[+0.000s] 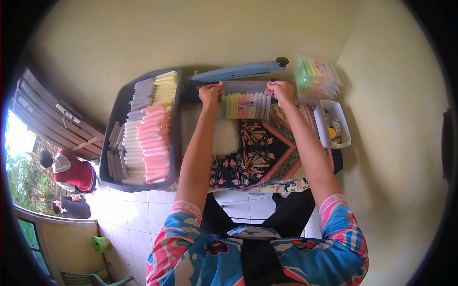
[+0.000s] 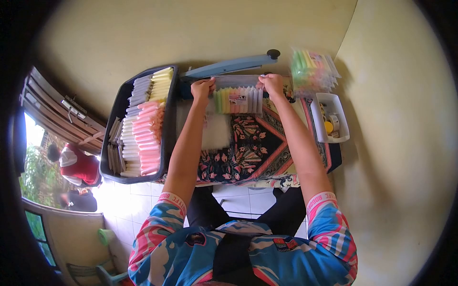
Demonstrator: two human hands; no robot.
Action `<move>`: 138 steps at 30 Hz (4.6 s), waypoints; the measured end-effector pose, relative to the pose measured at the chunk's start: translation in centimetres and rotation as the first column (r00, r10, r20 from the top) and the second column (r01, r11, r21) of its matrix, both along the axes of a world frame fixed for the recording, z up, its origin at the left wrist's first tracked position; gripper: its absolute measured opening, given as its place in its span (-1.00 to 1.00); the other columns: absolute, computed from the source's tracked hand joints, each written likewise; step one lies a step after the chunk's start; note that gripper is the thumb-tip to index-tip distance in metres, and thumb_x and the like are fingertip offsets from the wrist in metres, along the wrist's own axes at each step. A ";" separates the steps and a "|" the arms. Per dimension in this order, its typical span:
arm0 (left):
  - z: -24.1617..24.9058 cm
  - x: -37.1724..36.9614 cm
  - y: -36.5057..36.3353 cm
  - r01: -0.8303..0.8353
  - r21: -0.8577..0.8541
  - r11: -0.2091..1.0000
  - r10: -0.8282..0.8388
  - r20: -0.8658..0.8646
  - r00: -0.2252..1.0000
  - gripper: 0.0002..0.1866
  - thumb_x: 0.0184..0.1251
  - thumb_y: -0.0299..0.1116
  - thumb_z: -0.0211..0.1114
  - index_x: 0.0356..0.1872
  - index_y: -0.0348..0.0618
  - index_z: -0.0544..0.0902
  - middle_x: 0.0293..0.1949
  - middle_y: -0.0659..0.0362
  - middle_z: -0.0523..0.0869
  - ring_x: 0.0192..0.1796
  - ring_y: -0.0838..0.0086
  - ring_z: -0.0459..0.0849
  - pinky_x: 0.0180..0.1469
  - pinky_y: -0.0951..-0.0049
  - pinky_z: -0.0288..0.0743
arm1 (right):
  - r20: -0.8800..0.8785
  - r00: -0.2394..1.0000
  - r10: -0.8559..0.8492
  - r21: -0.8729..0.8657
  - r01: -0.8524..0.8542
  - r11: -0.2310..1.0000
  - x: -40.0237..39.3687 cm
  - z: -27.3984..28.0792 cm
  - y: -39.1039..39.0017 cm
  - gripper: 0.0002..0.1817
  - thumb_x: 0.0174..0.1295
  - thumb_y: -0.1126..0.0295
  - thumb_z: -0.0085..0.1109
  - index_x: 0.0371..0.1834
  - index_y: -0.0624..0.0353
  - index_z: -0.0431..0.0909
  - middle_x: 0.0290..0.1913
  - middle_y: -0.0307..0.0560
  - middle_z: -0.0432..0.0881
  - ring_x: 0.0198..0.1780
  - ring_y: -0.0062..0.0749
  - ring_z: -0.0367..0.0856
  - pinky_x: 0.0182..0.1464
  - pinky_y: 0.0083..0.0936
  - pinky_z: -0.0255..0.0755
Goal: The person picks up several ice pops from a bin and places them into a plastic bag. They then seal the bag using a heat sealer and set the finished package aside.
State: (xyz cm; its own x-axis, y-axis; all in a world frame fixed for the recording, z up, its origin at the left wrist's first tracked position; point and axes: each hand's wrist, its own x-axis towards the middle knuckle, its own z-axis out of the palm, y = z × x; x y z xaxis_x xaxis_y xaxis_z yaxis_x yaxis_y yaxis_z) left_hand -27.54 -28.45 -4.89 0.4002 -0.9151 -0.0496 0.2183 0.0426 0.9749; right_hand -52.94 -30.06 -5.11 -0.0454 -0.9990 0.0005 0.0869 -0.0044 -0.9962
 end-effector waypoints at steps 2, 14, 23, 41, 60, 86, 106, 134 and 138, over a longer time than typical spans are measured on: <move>-0.2 0.0 -1.0 -0.012 0.037 0.999 0.013 -0.013 1.000 -0.85 0.01 -0.54 0.43 -0.51 -0.44 0.63 -0.60 0.13 0.62 -0.66 0.59 0.47 -0.64 0.58 0.27 | -0.040 0.999 -0.030 -0.011 0.029 1.000 0.1 -0.5 -0.9 -0.88 0.14 0.50 0.19 -0.48 0.33 0.54 -0.51 -0.03 0.61 -0.51 -0.38 0.66 -0.52 -0.57 0.47; -1.6 -1.1 -4.5 -0.147 0.004 0.989 0.145 -0.162 0.976 -0.85 -0.10 -0.74 0.32 -0.65 -0.40 0.50 -0.61 0.10 0.57 -0.70 0.48 0.45 -0.69 0.48 0.23 | -0.334 0.927 -0.169 -0.074 0.153 0.985 1.2 -0.2 -2.5 -0.81 0.09 0.48 0.20 -0.61 0.36 0.56 -0.59 -0.02 0.62 -0.55 -0.36 0.68 -0.53 -0.57 0.47; -2.4 -2.1 -5.2 -0.319 -0.017 0.948 0.315 -0.116 0.942 -0.88 -0.08 -0.72 0.35 -0.64 -0.49 0.55 -0.61 0.04 0.62 -0.64 0.46 0.57 -0.64 0.49 0.40 | -0.537 0.778 -0.327 -0.288 0.195 0.938 1.9 -1.4 -4.0 -0.78 0.09 0.42 0.19 -0.62 0.35 0.58 -0.64 0.01 0.61 -0.58 -0.28 0.66 -0.46 -0.46 0.49; -2.3 -3.6 -4.9 -0.469 0.004 0.883 0.467 0.070 0.881 -0.85 -0.03 -0.53 0.42 -0.51 -0.47 0.68 -0.66 0.09 0.65 -0.65 0.54 0.54 -0.59 0.51 0.39 | -0.583 0.557 -0.591 -0.614 0.173 0.770 3.2 -0.7 -2.8 -0.81 0.03 0.45 0.11 -0.63 0.33 0.57 -0.53 0.25 0.56 -0.41 0.14 0.56 -0.33 -0.12 0.44; -4.1 -2.4 -6.3 -0.506 -0.052 0.861 0.502 -0.070 0.862 -0.82 -0.08 -0.62 0.41 -0.43 -0.56 0.66 -0.53 -0.01 0.71 -0.54 0.48 0.61 -0.45 0.48 0.48 | -0.596 0.702 -0.390 -0.297 0.258 0.919 2.8 -2.7 -5.7 -0.79 -0.06 0.28 0.33 -0.47 0.22 0.70 -0.50 0.09 0.65 -0.35 -0.05 0.66 -0.23 -0.29 0.53; -4.6 -2.1 -6.8 -0.561 -0.034 0.827 0.558 0.158 0.814 -0.78 -0.09 -0.52 0.46 -0.39 -0.42 0.70 -0.51 -0.07 0.71 -0.55 0.46 0.60 -0.42 0.40 0.46 | -0.700 0.617 -0.360 -0.243 0.268 0.932 3.2 -1.1 -5.0 -0.78 -0.03 0.21 0.24 -0.46 0.12 0.71 -0.41 0.05 0.68 -0.28 -0.05 0.67 -0.20 -0.24 0.55; -3.1 -2.3 -5.5 -0.581 -0.013 0.814 0.548 0.346 0.761 -0.82 -0.11 -0.45 0.47 -0.47 -0.34 0.71 -0.51 -0.02 0.71 -0.52 0.33 0.68 -0.41 0.37 0.49 | -0.796 0.551 -0.251 -0.172 0.192 0.966 2.3 -0.4 -5.5 -0.79 -0.06 0.18 0.25 -0.47 0.05 0.70 -0.37 0.00 0.69 -0.25 -0.02 0.66 -0.18 -0.19 0.55; -1.7 -3.1 -4.8 -0.529 0.034 0.848 0.527 0.045 0.849 -0.89 0.00 -0.61 0.38 -0.47 -0.50 0.66 -0.57 0.17 0.64 -0.59 0.61 0.49 -0.57 0.61 0.32 | -0.231 0.968 0.102 0.110 -0.078 0.991 -0.8 -0.7 -7.5 -0.47 -0.23 0.48 0.46 -0.09 0.31 0.54 -0.10 -0.10 0.62 -0.09 -0.35 0.54 0.00 -0.43 0.40; -2.5 -3.4 -4.8 -0.577 0.078 0.813 0.559 0.168 0.812 -0.88 0.02 -0.58 0.37 -0.44 -0.49 0.67 -0.54 0.19 0.66 -0.52 0.65 0.48 -0.50 0.61 0.33 | -0.430 0.877 0.213 0.216 -0.129 0.968 -0.8 0.9 -7.6 -0.62 -0.14 0.42 0.43 -0.19 0.27 0.60 -0.14 -0.10 0.65 -0.09 -0.34 0.55 0.04 -0.39 0.42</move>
